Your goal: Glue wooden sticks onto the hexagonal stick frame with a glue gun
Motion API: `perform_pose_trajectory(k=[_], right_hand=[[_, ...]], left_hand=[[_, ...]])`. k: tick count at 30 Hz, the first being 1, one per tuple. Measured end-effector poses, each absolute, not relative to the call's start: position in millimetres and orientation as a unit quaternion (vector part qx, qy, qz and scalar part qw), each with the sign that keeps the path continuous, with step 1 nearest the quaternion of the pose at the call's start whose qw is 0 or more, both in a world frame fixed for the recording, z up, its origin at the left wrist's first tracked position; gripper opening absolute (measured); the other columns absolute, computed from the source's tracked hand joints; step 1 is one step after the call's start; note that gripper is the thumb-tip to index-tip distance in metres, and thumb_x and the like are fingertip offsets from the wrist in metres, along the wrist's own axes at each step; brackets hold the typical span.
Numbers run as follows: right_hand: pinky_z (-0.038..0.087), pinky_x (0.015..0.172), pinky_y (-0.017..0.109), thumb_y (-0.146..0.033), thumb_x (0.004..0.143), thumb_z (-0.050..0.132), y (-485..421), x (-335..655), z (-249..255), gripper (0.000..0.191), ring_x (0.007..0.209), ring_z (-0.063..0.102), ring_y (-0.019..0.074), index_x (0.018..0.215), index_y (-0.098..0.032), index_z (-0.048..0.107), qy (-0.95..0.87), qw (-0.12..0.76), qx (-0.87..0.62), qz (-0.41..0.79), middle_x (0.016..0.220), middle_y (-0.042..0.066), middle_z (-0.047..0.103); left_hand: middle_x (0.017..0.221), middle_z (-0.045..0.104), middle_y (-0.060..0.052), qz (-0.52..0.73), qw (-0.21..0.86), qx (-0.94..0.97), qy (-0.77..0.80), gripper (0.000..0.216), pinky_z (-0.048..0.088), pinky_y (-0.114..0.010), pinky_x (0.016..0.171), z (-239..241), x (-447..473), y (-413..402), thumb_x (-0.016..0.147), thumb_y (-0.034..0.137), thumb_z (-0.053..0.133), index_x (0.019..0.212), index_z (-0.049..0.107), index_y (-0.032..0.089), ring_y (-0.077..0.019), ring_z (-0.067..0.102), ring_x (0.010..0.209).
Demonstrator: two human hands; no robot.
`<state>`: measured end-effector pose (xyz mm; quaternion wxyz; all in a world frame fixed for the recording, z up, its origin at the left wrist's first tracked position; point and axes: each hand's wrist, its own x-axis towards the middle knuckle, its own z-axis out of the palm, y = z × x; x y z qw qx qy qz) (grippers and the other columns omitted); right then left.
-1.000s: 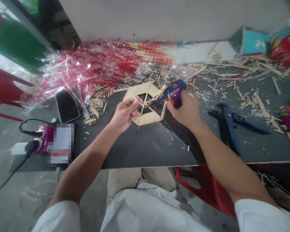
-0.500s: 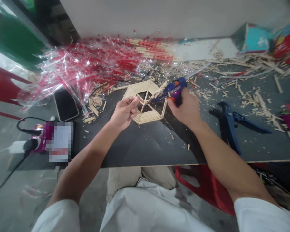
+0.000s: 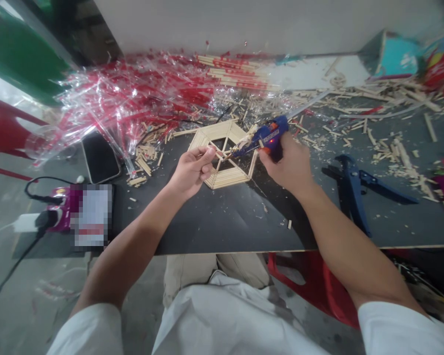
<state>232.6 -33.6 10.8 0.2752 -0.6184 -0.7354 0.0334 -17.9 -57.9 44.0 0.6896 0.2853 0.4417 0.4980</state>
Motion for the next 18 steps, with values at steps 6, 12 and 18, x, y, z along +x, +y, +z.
perform_pose_trajectory(k=[6,12,18], right_hand=[[0.056,0.075,0.048,-0.054,0.093,0.059,-33,232,10,0.031,0.083,0.071,0.0358,0.108,-0.026,0.059,-0.729,0.281,-0.623,0.036,0.086,0.012,0.072],[0.057,0.081,0.051,-0.055,0.094,0.06,-33,234,14,0.04,0.092,0.073,0.0378,0.121,-0.025,0.058,-0.716,0.283,-0.636,0.062,0.099,0.015,0.074],[0.058,0.076,0.05,-0.06,0.09,0.065,-37,234,16,0.043,0.083,0.072,0.0338,0.117,-0.027,0.059,-0.702,0.317,-0.636,0.044,0.095,0.013,0.076]], left_hand=[[0.084,0.072,0.001,0.498,0.685,0.296,0.442,0.016,0.031,-0.008,0.036,42,-19,-57,0.093,0.011,0.078,0.081,0.068,0.013,0.0037,0.04,0.044],[0.083,0.072,-0.001,0.511,0.654,0.359,0.427,0.017,0.028,-0.014,0.036,35,-21,-59,0.084,0.02,0.087,0.082,0.071,0.016,0.0014,0.04,0.044],[0.093,0.079,-0.005,0.507,0.403,0.565,0.511,0.002,0.046,-0.023,0.055,35,-24,-62,0.087,0.018,0.08,0.085,0.08,0.02,-0.0081,0.055,0.058]])
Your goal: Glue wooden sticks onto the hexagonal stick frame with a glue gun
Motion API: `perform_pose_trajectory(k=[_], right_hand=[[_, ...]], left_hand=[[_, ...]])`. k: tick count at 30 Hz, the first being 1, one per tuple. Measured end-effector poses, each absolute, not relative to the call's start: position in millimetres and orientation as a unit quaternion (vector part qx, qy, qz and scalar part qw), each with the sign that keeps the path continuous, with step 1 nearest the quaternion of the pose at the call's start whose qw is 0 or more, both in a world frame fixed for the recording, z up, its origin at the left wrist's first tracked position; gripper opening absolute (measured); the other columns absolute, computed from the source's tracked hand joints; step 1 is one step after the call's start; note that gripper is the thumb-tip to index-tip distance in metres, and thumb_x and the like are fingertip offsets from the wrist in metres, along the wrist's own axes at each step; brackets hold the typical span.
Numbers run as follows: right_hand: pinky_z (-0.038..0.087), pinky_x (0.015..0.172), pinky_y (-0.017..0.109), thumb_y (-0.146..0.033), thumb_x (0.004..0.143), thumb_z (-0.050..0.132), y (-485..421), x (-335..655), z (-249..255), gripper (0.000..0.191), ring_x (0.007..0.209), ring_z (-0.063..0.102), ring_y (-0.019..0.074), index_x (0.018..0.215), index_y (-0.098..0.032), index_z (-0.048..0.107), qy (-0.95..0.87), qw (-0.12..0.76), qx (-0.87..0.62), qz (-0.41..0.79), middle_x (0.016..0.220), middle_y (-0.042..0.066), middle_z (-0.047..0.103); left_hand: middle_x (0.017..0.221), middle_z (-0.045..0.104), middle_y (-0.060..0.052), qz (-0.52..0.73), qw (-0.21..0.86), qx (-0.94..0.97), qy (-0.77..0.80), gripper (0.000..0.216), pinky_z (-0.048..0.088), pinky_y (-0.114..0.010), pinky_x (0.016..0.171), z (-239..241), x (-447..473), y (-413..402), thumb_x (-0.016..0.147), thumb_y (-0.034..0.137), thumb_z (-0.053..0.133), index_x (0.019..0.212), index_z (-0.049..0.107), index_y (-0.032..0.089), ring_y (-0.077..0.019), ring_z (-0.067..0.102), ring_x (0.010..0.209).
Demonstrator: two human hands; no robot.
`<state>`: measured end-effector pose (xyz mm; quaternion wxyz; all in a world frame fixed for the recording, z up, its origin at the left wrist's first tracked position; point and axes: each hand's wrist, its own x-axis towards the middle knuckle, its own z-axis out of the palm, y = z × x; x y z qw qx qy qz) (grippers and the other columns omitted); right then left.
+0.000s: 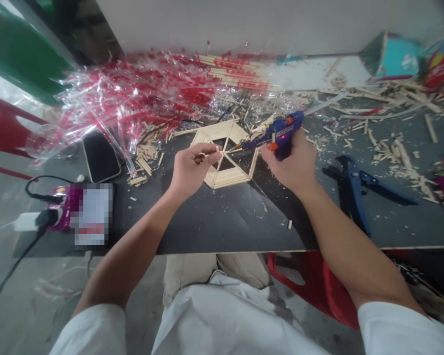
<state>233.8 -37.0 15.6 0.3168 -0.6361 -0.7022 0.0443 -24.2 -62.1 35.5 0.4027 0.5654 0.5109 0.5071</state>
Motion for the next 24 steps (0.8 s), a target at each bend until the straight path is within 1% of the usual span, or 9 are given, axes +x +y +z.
perform_pose_trajectory(k=[2,3,5,9,11,17,20,24], right_hand=[[0.058,0.077,0.049,-0.058,0.091,0.064,-37.6,233.2,16.3,0.04,0.083,0.072,0.0332,0.116,-0.027,0.059,-0.705,0.319,-0.633,0.04,0.095,0.012,0.076],[0.058,0.078,0.049,-0.057,0.091,0.063,-37.5,232.8,16.4,0.039,0.083,0.072,0.033,0.115,-0.027,0.059,-0.706,0.318,-0.632,0.04,0.095,0.012,0.076],[0.058,0.078,0.048,-0.054,0.091,0.062,-36.5,232.5,15.7,0.035,0.083,0.072,0.033,0.113,-0.027,0.059,-0.706,0.313,-0.634,0.044,0.094,0.012,0.075],[0.056,0.075,0.047,-0.053,0.091,0.06,-32.3,234.2,10.8,0.035,0.081,0.072,0.034,0.113,-0.027,0.058,-0.709,0.303,-0.636,0.043,0.088,0.011,0.074],[0.056,0.074,0.047,-0.054,0.092,0.058,-30.6,235.8,8.6,0.035,0.08,0.072,0.0341,0.114,-0.026,0.058,-0.713,0.299,-0.633,0.035,0.086,0.011,0.073],[0.055,0.072,0.046,-0.051,0.094,0.057,-30.5,237.6,9.9,0.032,0.078,0.071,0.0327,0.114,-0.026,0.058,-0.72,0.281,-0.633,0.045,0.087,0.011,0.073],[0.056,0.075,0.048,-0.05,0.095,0.056,-30.1,236.8,11.4,0.034,0.083,0.072,0.0351,0.118,-0.026,0.058,-0.721,0.274,-0.635,0.051,0.091,0.013,0.074],[0.056,0.081,0.05,-0.048,0.094,0.058,-28.9,235.9,11.9,0.032,0.09,0.073,0.0369,0.117,-0.025,0.058,-0.721,0.254,-0.642,0.053,0.097,0.015,0.074]], left_hand=[[0.094,0.08,-0.006,0.477,0.307,0.644,0.514,0.007,0.051,-0.026,0.067,35.8,-26.2,-62.8,0.089,0.018,0.077,0.088,0.082,0.022,-0.0128,0.063,0.069],[0.094,0.08,-0.006,0.461,0.276,0.674,0.507,0.009,0.052,-0.027,0.072,35.4,-26.9,-63.0,0.091,0.017,0.075,0.089,0.082,0.023,-0.0144,0.066,0.074],[0.096,0.081,-0.007,0.435,0.25,0.712,0.492,0.013,0.053,-0.028,0.077,33.7,-27.5,-63.4,0.093,0.014,0.072,0.094,0.082,0.023,-0.0157,0.07,0.079],[0.096,0.08,-0.004,0.409,0.265,0.708,0.511,0.028,0.051,-0.025,0.074,30.8,-26.4,-64.0,0.09,0.009,0.072,0.115,0.075,0.022,-0.0135,0.071,0.075],[0.094,0.08,-0.002,0.408,0.274,0.7,0.518,0.034,0.05,-0.023,0.072,30.3,-26.2,-64.1,0.089,0.009,0.073,0.12,0.071,0.022,-0.0117,0.069,0.071],[0.095,0.08,-0.002,0.395,0.259,0.721,0.506,0.033,0.049,-0.024,0.073,27.3,-28.3,-62.9,0.093,0.012,0.069,0.124,0.065,0.021,-0.0108,0.068,0.07],[0.095,0.079,-0.002,0.385,0.268,0.722,0.509,0.035,0.048,-0.024,0.074,26.4,-28.5,-62.8,0.093,0.014,0.07,0.126,0.063,0.021,-0.0114,0.068,0.071],[0.093,0.077,0.0,0.396,0.277,0.706,0.518,0.038,0.048,-0.024,0.075,27.4,-27.2,-63.8,0.091,0.014,0.073,0.127,0.064,0.022,-0.0114,0.067,0.071]])
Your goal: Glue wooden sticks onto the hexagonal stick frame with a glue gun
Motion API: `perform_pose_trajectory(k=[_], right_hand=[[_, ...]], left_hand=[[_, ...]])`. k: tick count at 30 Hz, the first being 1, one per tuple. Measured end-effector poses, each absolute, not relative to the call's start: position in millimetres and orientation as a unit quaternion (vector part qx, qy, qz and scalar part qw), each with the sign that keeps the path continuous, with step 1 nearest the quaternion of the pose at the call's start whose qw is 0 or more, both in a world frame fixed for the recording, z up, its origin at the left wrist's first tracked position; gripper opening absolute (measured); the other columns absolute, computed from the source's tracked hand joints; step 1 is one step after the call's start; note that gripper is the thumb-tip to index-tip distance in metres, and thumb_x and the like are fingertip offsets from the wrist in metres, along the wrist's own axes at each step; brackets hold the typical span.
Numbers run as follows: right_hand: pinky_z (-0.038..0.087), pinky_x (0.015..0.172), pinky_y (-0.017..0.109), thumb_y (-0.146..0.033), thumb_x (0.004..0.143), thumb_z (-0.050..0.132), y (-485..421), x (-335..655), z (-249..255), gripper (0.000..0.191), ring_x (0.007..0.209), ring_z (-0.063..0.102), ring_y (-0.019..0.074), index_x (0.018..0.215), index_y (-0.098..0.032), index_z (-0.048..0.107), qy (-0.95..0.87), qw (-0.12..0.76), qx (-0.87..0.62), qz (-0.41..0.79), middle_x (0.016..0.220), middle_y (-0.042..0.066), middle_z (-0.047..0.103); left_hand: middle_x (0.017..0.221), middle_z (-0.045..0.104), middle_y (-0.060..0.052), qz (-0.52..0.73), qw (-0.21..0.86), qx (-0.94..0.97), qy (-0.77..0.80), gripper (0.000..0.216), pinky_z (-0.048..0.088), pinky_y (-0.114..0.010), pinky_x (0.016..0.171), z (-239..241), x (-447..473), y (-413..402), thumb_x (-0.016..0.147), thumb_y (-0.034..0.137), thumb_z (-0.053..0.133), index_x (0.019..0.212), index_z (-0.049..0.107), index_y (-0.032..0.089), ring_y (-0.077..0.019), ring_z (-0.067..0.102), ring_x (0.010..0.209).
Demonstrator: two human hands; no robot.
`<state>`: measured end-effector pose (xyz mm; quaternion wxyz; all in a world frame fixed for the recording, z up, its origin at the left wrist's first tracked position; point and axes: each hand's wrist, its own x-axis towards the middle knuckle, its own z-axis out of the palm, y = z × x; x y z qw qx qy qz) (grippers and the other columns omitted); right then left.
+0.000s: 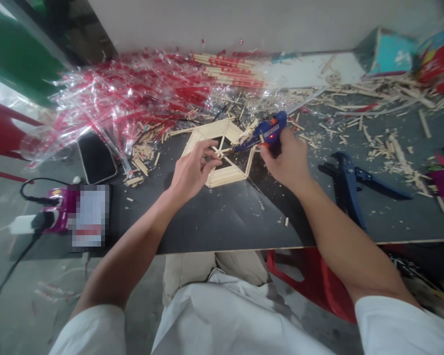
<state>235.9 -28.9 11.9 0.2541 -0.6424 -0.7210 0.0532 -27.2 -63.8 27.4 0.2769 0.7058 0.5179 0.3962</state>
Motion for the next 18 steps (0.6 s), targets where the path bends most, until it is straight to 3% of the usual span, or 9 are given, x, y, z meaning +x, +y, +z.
perform_pose_trajectory(k=[13,18], right_hand=[[0.055,0.075,0.048,-0.05,0.095,0.056,-28.9,240.6,7.4,0.039,0.082,0.071,0.0343,0.124,-0.025,0.059,-0.726,0.276,-0.628,0.052,0.088,0.012,0.072],[0.057,0.08,0.052,-0.048,0.093,0.06,-24.8,245.7,6.1,0.034,0.083,0.071,0.0349,0.118,-0.024,0.061,-0.723,0.272,-0.633,0.053,0.09,0.012,0.072]], left_hand=[[0.094,0.078,-0.002,0.399,0.286,0.708,0.507,0.032,0.046,-0.026,0.073,29.4,-25.5,-65.2,0.092,0.016,0.071,0.123,0.064,0.021,-0.0123,0.068,0.071],[0.089,0.077,0.0,0.433,0.301,0.692,0.494,0.033,0.048,-0.026,0.071,31.2,-23.4,-67.1,0.09,0.014,0.074,0.12,0.066,0.022,-0.0095,0.06,0.061]])
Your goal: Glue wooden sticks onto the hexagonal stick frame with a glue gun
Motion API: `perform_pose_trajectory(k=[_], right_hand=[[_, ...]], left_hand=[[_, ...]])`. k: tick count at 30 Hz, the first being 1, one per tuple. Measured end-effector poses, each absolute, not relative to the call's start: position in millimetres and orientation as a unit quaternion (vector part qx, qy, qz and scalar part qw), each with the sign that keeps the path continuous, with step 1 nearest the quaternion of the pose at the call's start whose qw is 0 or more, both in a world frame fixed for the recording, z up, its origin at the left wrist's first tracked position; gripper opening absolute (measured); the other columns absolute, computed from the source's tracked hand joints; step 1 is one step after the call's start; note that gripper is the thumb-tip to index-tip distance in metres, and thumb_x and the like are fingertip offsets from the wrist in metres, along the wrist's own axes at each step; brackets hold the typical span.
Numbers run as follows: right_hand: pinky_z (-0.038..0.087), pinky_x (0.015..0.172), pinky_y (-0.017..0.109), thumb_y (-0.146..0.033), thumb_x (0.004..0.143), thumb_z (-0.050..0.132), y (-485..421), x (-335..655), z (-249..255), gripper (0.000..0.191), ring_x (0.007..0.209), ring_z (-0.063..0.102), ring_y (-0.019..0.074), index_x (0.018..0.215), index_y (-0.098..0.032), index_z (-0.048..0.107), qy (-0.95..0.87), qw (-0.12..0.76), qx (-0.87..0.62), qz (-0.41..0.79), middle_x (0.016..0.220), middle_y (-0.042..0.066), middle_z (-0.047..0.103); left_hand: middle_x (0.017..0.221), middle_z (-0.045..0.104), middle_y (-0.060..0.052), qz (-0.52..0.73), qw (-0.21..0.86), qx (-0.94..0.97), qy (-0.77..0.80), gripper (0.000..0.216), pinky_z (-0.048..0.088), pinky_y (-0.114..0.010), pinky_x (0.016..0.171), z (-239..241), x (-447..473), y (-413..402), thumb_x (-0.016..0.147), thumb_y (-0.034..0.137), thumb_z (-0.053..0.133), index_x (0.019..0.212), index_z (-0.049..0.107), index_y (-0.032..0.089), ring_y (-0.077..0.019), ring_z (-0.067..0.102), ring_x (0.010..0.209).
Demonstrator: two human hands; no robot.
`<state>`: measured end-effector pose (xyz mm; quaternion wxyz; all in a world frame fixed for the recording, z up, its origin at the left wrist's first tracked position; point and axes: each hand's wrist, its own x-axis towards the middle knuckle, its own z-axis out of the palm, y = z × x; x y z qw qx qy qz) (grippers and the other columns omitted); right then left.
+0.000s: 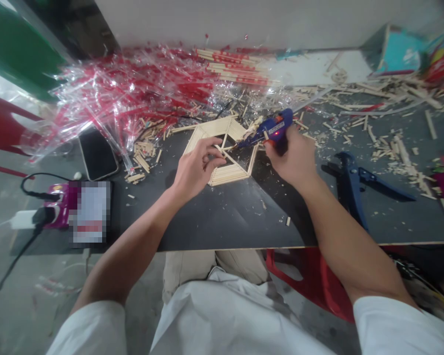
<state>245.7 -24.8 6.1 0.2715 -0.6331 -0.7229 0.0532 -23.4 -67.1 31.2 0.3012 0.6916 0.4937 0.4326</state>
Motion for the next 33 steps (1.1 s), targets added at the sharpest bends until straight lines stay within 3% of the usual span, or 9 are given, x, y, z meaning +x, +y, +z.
perform_pose_trajectory(k=[3,6,10,14,19,26,33], right_hand=[[0.057,0.087,0.055,-0.047,0.09,0.07,-18,254,0,0.035,0.094,0.071,0.0372,0.112,-0.022,0.062,-0.705,0.261,-0.657,0.047,0.096,0.014,0.071],[0.054,0.097,0.06,-0.05,0.084,0.081,-15,263,-5,0.045,0.111,0.067,0.0408,0.111,-0.018,0.063,-0.687,0.24,-0.684,0.046,0.107,0.018,0.069],[0.045,0.112,0.063,-0.047,0.084,0.083,-28,255,7,0.045,0.128,0.058,0.0408,0.113,-0.018,0.065,-0.669,0.342,-0.66,0.013,0.125,0.02,0.065],[0.055,0.099,0.048,-0.039,0.092,0.075,-56,216,22,0.018,0.102,0.069,0.0256,0.101,-0.025,0.068,-0.712,0.446,-0.503,0.203,0.105,0.007,0.072],[0.059,0.092,0.041,-0.046,0.085,0.083,-72,182,19,0.027,0.096,0.072,0.0211,0.096,-0.026,0.069,-0.65,0.489,-0.396,0.427,0.099,0.002,0.076],[0.059,0.082,0.036,-0.054,0.071,0.094,-69,183,19,0.044,0.079,0.069,0.0162,0.088,-0.025,0.065,-0.606,0.477,-0.411,0.486,0.085,-0.002,0.073],[0.056,0.079,0.034,-0.045,0.084,0.086,-70,184,18,0.032,0.082,0.068,0.0147,0.096,-0.025,0.064,-0.644,0.473,-0.37,0.474,0.091,-0.001,0.071]], left_hand=[[0.086,0.076,0.001,0.462,0.344,0.658,0.486,0.035,0.05,-0.026,0.067,31,-22,-68,0.086,0.016,0.079,0.118,0.066,0.023,-0.0092,0.058,0.058],[0.087,0.077,-0.001,0.486,0.374,0.641,0.462,0.034,0.053,-0.028,0.066,29,-21,-68,0.088,0.023,0.079,0.118,0.064,0.023,-0.0125,0.066,0.065],[0.086,0.078,0.0,0.501,0.379,0.638,0.446,0.036,0.057,-0.031,0.066,25,-19,-67,0.088,0.029,0.079,0.119,0.062,0.025,-0.0168,0.074,0.074],[0.085,0.078,-0.001,0.498,0.396,0.635,0.438,0.037,0.056,-0.03,0.063,27,-17,-69,0.088,0.031,0.081,0.119,0.062,0.024,-0.0156,0.073,0.07],[0.083,0.078,0.001,0.469,0.404,0.642,0.452,0.039,0.051,-0.027,0.055,31,-14,-74,0.087,0.031,0.082,0.121,0.064,0.023,-0.011,0.063,0.057],[0.086,0.078,0.0,0.462,0.396,0.652,0.452,0.035,0.054,-0.028,0.06,36,-12,-77,0.086,0.027,0.082,0.117,0.067,0.023,-0.0128,0.067,0.062],[0.089,0.077,-0.001,0.461,0.368,0.662,0.463,0.032,0.057,-0.029,0.063,36,-14,-78,0.087,0.031,0.083,0.114,0.068,0.023,-0.0136,0.069,0.065]])
